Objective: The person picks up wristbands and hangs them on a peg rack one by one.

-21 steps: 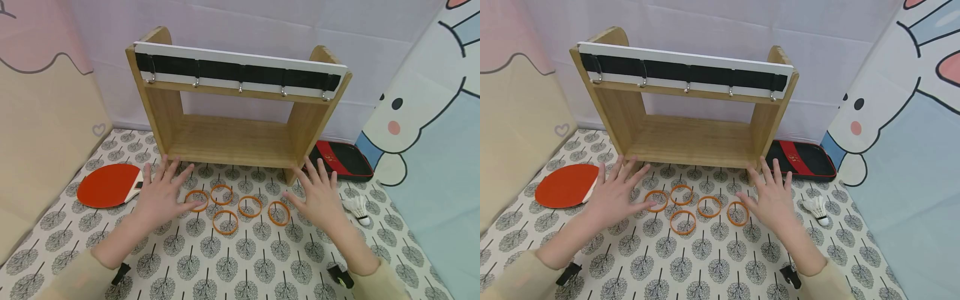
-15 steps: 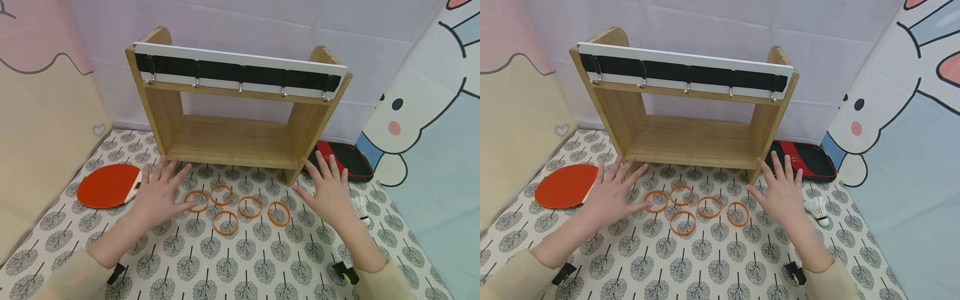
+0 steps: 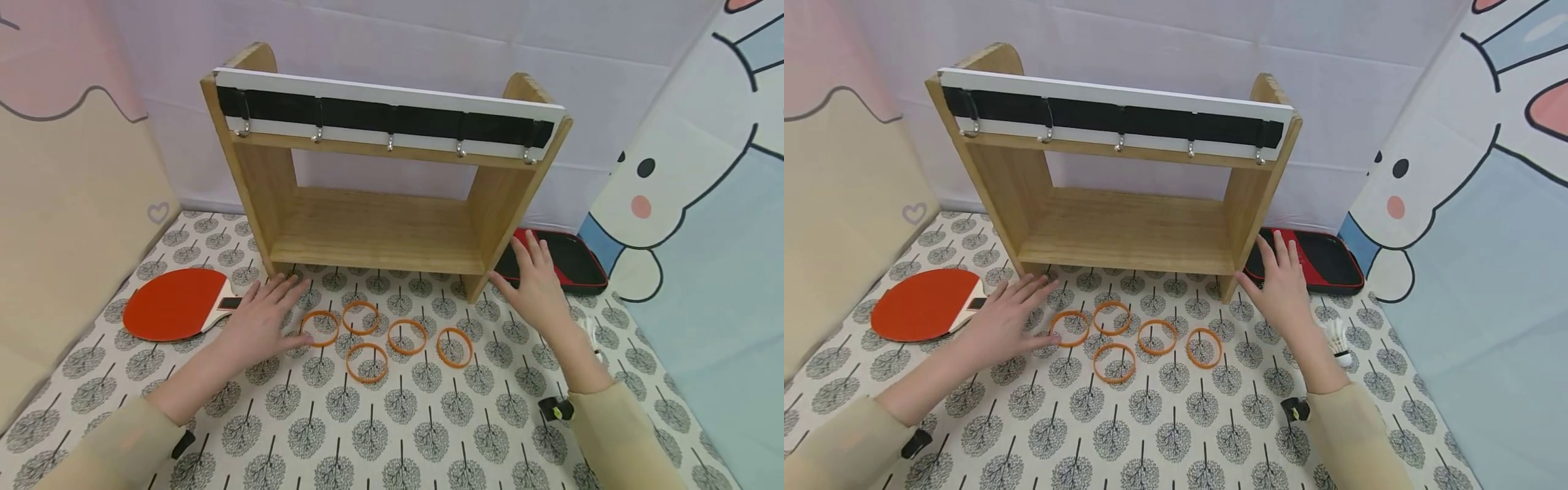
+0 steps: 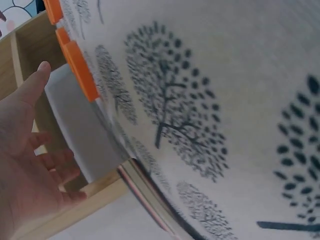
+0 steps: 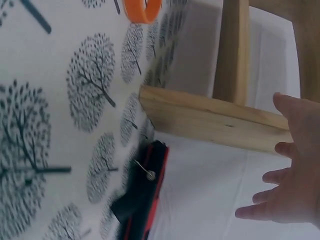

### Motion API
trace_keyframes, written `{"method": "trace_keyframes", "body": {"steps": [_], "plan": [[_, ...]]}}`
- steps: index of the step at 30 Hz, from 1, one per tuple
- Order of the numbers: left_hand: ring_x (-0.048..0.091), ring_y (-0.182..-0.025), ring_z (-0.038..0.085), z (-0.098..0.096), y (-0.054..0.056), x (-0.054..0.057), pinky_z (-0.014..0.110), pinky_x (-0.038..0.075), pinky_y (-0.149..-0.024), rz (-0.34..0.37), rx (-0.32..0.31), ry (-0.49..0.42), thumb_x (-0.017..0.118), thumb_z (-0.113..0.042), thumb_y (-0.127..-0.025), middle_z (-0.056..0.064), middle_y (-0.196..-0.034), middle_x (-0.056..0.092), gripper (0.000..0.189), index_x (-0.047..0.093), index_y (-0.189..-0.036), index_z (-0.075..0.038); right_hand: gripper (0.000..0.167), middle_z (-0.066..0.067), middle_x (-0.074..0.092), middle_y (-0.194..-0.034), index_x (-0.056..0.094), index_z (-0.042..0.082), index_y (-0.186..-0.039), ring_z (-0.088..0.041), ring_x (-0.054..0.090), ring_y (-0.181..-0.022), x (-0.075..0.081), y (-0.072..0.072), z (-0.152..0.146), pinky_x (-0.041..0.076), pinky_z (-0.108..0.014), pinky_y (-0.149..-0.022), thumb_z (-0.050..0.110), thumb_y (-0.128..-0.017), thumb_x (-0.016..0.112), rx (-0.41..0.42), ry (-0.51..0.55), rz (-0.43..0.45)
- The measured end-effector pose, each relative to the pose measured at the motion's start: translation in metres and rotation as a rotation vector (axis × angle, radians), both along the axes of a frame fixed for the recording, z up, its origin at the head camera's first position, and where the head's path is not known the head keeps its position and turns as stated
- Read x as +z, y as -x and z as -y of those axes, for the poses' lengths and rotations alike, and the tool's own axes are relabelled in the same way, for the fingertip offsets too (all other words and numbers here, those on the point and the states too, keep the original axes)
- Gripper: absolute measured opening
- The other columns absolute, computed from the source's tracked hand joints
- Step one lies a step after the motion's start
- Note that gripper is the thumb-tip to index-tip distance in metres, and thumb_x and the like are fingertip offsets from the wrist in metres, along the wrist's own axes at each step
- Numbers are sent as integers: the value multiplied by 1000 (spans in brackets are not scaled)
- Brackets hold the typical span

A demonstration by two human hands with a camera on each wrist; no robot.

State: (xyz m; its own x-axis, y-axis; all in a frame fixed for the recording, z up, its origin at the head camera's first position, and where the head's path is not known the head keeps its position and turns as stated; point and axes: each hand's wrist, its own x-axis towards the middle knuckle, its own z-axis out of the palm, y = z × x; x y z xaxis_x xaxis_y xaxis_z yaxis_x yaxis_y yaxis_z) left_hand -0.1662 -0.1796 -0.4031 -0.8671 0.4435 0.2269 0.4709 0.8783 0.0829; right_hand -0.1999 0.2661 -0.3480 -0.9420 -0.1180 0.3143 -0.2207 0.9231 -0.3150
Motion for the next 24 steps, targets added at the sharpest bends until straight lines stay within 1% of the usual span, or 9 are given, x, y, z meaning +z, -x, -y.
{"method": "trace_keyframes", "body": {"steps": [4,7,9,11,14,16,19,22,24], "plan": [[43,-126,44,1,9,-9,64,32,-102,77,-55,-84,76,-51,-72,21,-140,44,93,37,-144,-9,74,-23,22,-152,23,-1,-147,-41,19,-140,-12,14,7,24,-61,-108,37,-93,56,11,148,44],[49,-120,45,1,16,-14,62,37,-99,130,-85,-144,79,-43,-73,22,-135,49,89,38,-144,-9,67,-25,37,-143,28,0,-145,-40,35,-133,-22,21,13,37,-56,-102,32,-94,57,4,293,42],[55,-112,40,0,21,-16,57,43,-95,157,-108,-173,80,-35,-74,21,-126,57,83,40,-142,-8,63,-25,43,-138,31,2,-142,-39,42,-129,-28,24,16,45,-52,-97,30,-93,59,-12,391,46],[60,-105,34,0,26,-18,51,49,-90,189,-128,-198,80,-27,-75,16,-116,63,74,46,-137,-6,60,-24,48,-133,33,4,-140,-38,47,-125,-31,26,17,49,-50,-92,30,-92,60,-24,470,48],[65,-90,22,1,34,-21,41,54,-80,244,-168,-228,78,-17,-76,6,-98,68,59,55,-128,-3,58,-22,51,-128,34,7,-138,-37,50,-121,-37,30,19,49,-50,-92,30,-92,60,-43,544,43],[65,-83,16,2,39,-23,35,55,-75,283,-185,-254,78,-14,-77,2,-90,69,47,61,-119,-3,57,-21,53,-125,35,8,-137,-36,52,-116,-40,32,20,48,-51,-92,30,-91,61,-46,592,35],[63,-76,9,3,44,-25,27,54,-67,337,-187,-289,76,-12,-78,-3,-83,68,31,67,-107,-6,56,-18,53,-124,37,11,-137,-33,53,-113,-45,35,21,48,-50,-91,28,-90,62,-39,667,27],[61,-72,6,3,47,-25,22,52,-62,382,-157,-321,75,-12,-80,-5,-78,66,19,70,-98,-9,56,-16,51,-127,36,13,-137,-30,54,-112,-48,37,22,48,-47,-90,26,-90,63,-14,728,24],[59,-69,5,3,48,-25,21,51,-60,405,-136,-342,74,-11,-80,-7,-75,65,14,70,-94,-10,58,-16,49,-131,33,14,-140,-30,53,-113,-49,37,22,49,-42,-88,23,-91,62,17,758,36]]}}
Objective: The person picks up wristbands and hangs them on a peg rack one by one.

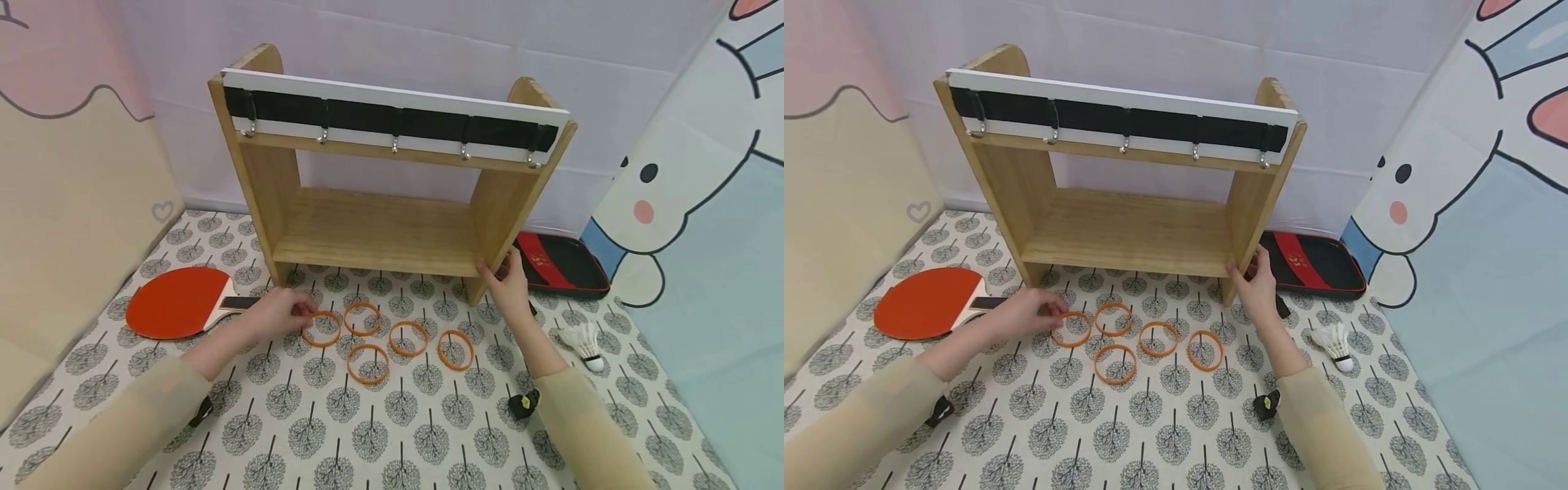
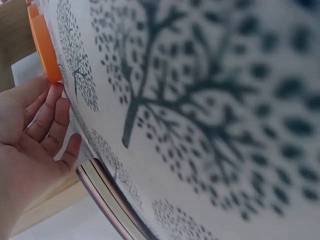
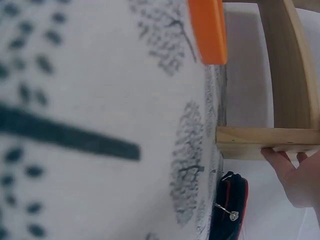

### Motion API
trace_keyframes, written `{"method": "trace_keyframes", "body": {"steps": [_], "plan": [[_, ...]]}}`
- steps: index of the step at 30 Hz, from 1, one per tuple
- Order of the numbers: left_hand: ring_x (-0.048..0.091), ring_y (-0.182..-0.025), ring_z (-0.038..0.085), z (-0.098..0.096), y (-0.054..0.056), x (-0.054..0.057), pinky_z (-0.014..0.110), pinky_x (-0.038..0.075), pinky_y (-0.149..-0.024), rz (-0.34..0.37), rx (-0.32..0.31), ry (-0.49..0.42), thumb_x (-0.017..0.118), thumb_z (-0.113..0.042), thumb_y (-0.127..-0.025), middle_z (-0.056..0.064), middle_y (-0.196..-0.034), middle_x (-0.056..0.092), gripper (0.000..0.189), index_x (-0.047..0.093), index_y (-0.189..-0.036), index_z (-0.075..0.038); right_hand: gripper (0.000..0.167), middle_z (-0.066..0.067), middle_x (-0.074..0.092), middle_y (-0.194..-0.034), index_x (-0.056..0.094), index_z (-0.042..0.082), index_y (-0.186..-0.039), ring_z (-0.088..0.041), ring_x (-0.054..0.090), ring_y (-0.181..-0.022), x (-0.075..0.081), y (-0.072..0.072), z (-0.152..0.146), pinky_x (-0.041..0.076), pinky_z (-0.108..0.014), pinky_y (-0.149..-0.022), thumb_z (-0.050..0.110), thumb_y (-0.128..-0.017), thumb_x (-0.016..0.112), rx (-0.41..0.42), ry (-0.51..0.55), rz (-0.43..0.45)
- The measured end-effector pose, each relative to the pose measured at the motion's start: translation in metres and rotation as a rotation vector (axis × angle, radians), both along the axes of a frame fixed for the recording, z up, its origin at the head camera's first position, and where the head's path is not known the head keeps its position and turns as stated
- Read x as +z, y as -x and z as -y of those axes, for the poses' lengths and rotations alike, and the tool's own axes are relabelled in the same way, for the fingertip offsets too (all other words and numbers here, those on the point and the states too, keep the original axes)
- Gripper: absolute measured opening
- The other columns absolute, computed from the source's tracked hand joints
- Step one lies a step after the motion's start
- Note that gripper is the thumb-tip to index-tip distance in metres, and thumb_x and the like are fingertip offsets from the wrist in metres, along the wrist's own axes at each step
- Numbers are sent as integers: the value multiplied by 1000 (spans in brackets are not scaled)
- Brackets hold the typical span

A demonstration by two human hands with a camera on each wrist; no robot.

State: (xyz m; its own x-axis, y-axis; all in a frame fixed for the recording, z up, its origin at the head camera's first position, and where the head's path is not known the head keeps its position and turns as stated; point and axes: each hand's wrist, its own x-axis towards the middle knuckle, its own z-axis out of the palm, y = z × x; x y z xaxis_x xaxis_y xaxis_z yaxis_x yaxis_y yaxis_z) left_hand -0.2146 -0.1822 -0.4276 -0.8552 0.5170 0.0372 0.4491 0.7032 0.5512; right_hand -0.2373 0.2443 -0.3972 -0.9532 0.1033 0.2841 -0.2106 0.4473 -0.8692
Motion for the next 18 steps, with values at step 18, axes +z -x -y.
{"method": "trace_keyframes", "body": {"steps": [18], "plan": [[56,-68,12,7,3,9,24,48,-59,131,56,-165,68,-7,-83,1,-81,69,6,71,-88,-8,62,-19,39,-137,22,11,-145,-32,46,-120,11,-8,4,47,-30,-85,12,-93,58,101,104,56]]}}
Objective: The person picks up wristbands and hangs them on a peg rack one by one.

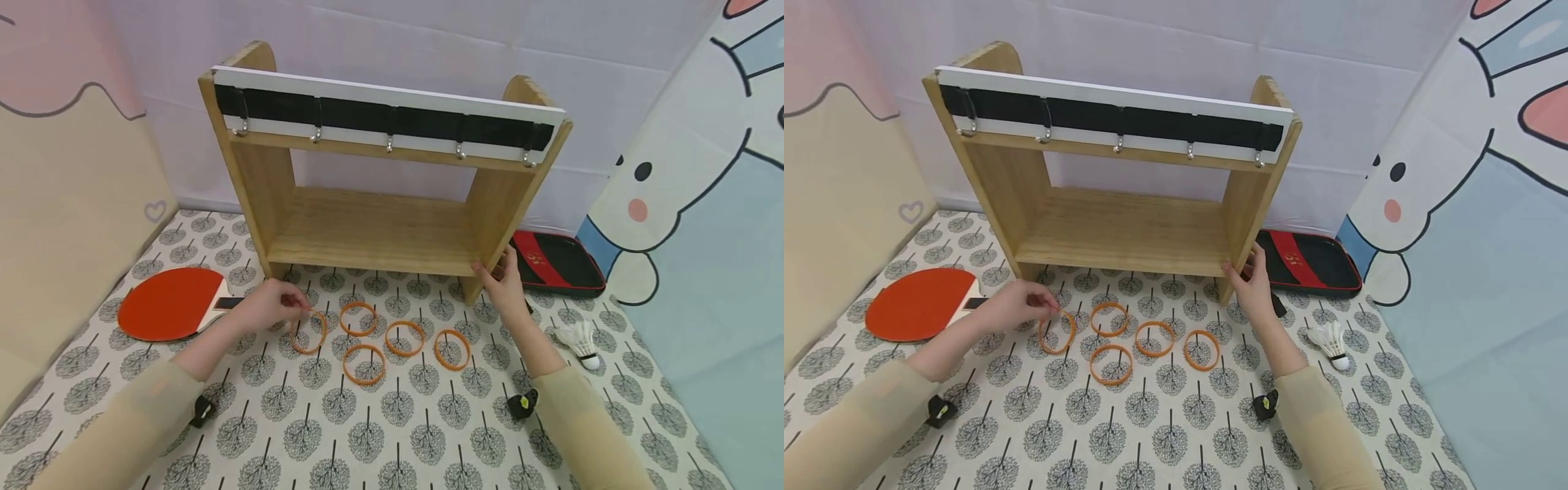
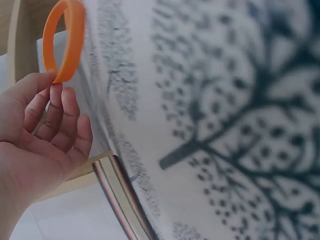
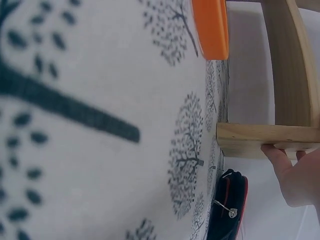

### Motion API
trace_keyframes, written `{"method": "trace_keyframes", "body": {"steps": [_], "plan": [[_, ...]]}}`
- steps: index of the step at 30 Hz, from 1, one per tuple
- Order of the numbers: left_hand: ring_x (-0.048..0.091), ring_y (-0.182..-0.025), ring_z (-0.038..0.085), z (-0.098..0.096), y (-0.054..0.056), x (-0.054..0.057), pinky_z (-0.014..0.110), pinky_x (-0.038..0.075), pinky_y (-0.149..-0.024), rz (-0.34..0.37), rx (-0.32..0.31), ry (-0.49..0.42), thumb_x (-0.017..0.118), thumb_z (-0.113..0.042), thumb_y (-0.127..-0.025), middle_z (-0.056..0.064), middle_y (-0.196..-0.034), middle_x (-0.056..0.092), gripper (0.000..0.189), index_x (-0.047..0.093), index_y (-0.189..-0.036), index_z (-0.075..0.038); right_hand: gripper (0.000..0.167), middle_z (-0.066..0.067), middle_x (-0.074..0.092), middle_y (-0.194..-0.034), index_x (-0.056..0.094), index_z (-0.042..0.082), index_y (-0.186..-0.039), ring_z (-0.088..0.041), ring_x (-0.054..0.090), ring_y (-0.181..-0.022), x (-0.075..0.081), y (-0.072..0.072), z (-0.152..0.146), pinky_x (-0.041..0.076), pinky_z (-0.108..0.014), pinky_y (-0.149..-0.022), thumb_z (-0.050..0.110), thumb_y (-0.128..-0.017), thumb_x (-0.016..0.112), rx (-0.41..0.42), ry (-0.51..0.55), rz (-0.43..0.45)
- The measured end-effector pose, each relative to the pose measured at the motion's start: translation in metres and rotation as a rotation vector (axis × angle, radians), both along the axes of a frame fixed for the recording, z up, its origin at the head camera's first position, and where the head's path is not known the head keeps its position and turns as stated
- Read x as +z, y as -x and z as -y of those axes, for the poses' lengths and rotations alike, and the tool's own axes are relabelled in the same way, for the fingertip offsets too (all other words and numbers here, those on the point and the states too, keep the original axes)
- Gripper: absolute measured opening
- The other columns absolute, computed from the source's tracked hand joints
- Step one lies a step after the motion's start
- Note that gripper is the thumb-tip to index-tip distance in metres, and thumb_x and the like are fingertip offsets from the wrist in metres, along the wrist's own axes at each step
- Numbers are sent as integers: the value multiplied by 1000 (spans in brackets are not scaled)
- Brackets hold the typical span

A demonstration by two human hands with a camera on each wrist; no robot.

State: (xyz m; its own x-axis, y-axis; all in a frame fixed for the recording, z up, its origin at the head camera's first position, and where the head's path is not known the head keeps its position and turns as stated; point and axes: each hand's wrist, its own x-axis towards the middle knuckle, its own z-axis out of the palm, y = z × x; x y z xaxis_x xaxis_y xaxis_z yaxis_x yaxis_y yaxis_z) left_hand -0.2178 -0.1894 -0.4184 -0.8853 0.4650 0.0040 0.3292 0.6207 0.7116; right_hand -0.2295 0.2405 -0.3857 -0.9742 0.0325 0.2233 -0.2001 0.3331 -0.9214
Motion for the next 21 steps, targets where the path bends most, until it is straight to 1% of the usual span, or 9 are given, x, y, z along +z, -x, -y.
{"method": "trace_keyframes", "body": {"steps": [3,5,8,10,12,15,19,21], "plan": [[59,-71,13,1,-1,6,24,50,-61,22,-10,-19,67,-7,-85,5,-85,70,7,71,-90,-5,64,-16,39,-138,21,17,-145,-30,46,-120,-9,6,-4,47,-41,-90,16,-94,58,-6,1,0],[62,-73,13,0,-2,11,24,51,-62,27,-14,-18,66,-7,-85,7,-85,71,8,71,-91,-5,64,-15,39,-138,21,19,-146,-30,46,-121,-12,8,-5,46,-45,-91,18,-94,58,-11,2,-4],[64,-75,15,1,-4,18,24,51,-62,40,-17,-18,66,-7,-86,9,-86,71,8,70,-92,-3,64,-16,39,-138,21,20,-146,-31,46,-121,-13,8,-5,45,-49,-92,18,-94,58,-13,5,-13],[65,-75,16,1,-4,23,24,50,-61,40,-13,-10,66,-6,-86,10,-86,71,8,70,-92,-3,64,-16,39,-139,20,20,-146,-32,46,-121,-13,8,-5,45,-49,-93,17,-94,58,-18,1,-15],[65,-77,18,2,-5,29,24,50,-62,50,-13,-17,66,-7,-86,11,-87,70,9,69,-93,-2,64,-15,39,-139,21,20,-146,-31,46,-122,-13,8,-5,46,-47,-92,17,-94,58,-18,4,-13],[64,-80,22,5,-6,41,28,52,-66,58,-2,-36,65,-7,-87,13,-89,69,11,68,-95,-1,63,-14,40,-138,22,20,-145,-30,47,-121,-12,8,-5,48,-37,-88,17,-94,58,-21,8,-7],[63,-82,20,10,-9,59,29,52,-71,22,54,-37,67,-12,-86,8,-89,68,12,68,-95,-4,62,-14,40,-137,23,18,-144,-28,48,-119,-11,9,-4,48,-22,-79,17,-94,58,-25,21,4],[63,-82,18,12,-10,68,27,52,-71,-2,83,-42,68,-15,-86,6,-89,68,13,68,-95,-6,61,-13,40,-137,23,18,-144,-27,48,-118,-12,9,-3,48,-20,-77,16,-94,58,-26,32,11]]}}
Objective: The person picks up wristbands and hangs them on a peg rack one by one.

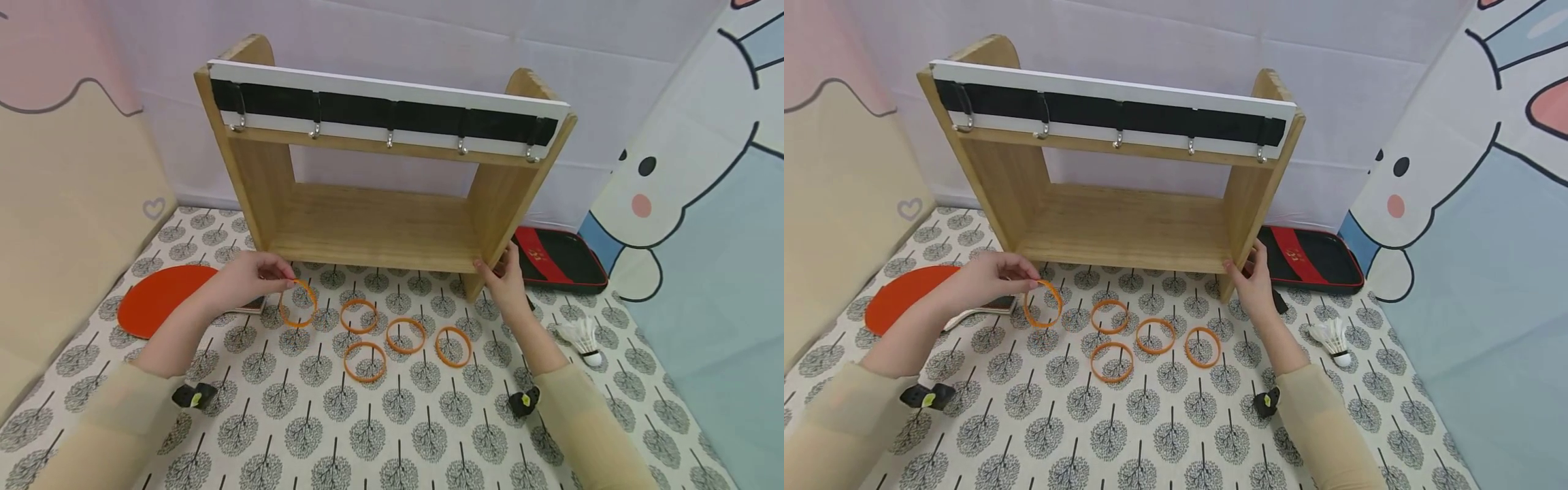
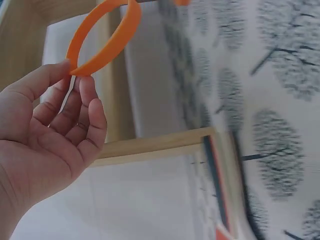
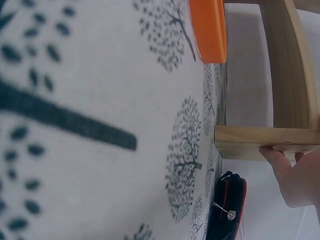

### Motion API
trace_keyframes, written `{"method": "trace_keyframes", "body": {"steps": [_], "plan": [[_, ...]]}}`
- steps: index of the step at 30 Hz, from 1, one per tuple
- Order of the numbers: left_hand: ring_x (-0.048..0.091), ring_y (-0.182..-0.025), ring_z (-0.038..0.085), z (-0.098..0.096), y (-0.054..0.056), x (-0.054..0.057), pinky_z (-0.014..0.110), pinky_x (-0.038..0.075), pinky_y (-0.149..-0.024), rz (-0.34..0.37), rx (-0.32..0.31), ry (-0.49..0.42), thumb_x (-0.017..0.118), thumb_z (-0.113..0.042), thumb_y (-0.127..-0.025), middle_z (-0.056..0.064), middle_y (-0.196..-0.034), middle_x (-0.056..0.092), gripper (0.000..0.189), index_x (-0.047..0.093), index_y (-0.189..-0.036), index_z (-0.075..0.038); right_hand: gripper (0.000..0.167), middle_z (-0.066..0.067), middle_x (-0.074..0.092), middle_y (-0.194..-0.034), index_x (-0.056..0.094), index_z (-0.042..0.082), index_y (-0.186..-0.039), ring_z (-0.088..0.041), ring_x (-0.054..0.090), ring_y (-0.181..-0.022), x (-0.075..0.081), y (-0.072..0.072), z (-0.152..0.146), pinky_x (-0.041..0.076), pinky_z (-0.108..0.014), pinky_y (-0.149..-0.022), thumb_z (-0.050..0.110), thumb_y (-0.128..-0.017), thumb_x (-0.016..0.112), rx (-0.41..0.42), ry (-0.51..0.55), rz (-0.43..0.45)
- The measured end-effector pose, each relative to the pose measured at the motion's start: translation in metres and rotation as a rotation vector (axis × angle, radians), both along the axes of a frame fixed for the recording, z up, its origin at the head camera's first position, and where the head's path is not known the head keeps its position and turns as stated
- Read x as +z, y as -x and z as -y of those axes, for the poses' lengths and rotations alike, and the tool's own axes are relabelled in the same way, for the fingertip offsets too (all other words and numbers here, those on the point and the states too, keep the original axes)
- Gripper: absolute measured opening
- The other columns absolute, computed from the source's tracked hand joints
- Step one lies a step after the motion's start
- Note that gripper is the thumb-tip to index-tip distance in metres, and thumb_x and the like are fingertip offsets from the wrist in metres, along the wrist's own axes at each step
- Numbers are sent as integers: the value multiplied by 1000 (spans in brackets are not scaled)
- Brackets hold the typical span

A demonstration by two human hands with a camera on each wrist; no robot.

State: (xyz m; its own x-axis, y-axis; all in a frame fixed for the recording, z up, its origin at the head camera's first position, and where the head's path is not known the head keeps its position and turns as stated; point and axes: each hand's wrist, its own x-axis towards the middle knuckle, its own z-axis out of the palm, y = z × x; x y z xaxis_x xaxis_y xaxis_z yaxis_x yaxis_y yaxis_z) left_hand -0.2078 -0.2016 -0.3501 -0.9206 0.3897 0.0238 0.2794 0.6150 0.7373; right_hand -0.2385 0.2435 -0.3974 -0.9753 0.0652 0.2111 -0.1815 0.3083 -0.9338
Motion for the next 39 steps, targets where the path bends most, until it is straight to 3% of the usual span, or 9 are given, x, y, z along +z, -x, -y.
{"method": "trace_keyframes", "body": {"steps": [3,8,12,17,23,27,30,34,39], "plan": [[64,-83,19,3,-3,16,24,52,-71,-37,24,-20,69,-18,-87,6,-91,68,15,68,-97,-8,62,-13,39,-138,22,18,-144,-27,47,-119,0,0,0,49,-24,-78,16,-94,58,1,-2,4],[66,-84,14,6,-8,44,21,53,-73,-95,82,-90,67,-19,-88,7,-94,68,16,67,-100,-8,63,-15,37,-140,20,19,-145,-31,46,-122,-1,0,-1,48,-45,-88,18,-94,57,6,-21,-1],[64,-79,12,7,-12,66,18,51,-70,-160,171,-176,69,-19,-87,0,-89,69,18,67,-101,-8,63,-16,38,-139,20,19,-145,-31,47,-121,-2,1,0,48,-45,-87,18,-95,57,0,-35,4],[60,-74,10,9,-13,90,15,49,-65,-218,241,-348,70,-15,-86,-10,-80,67,16,68,-100,-8,62,-16,38,-138,20,18,-145,-29,47,-118,-1,1,1,47,-42,-86,18,-95,56,-1,-29,9],[61,-74,15,10,-11,113,14,52,-70,-281,239,-631,68,-4,-85,-1,-82,67,14,68,-98,-1,62,-16,38,-138,19,17,-145,-28,47,-118,-1,0,2,48,-38,-86,16,-95,55,-1,-26,3],[60,-74,19,8,-7,126,17,53,-71,-318,229,-874,71,-1,-81,7,-83,67,19,66,-98,6,61,-16,38,-138,19,17,-145,-29,47,-119,-2,1,1,49,-39,-86,17,-95,56,-2,-32,-2],[59,-75,21,7,-4,134,19,54,-71,-360,243,-984,73,0,-79,11,-85,67,23,65,-99,10,61,-17,38,-137,19,17,-145,-29,46,-119,-4,3,1,48,-40,-87,18,-95,55,-2,-37,0],[60,-77,22,8,1,138,20,55,-70,-392,273,-1041,74,-1,-78,12,-87,67,26,65,-99,11,60,-16,39,-136,21,18,-144,-28,47,-117,-5,4,1,47,-41,-86,17,-95,56,-4,-32,4],[60,-77,21,11,12,132,20,55,-69,-373,298,-1076,75,-2,-77,12,-86,67,27,65,-99,10,62,-17,38,-137,20,18,-145,-30,46,-118,-6,3,1,46,-50,-90,18,-95,57,8,-13,-2]]}}
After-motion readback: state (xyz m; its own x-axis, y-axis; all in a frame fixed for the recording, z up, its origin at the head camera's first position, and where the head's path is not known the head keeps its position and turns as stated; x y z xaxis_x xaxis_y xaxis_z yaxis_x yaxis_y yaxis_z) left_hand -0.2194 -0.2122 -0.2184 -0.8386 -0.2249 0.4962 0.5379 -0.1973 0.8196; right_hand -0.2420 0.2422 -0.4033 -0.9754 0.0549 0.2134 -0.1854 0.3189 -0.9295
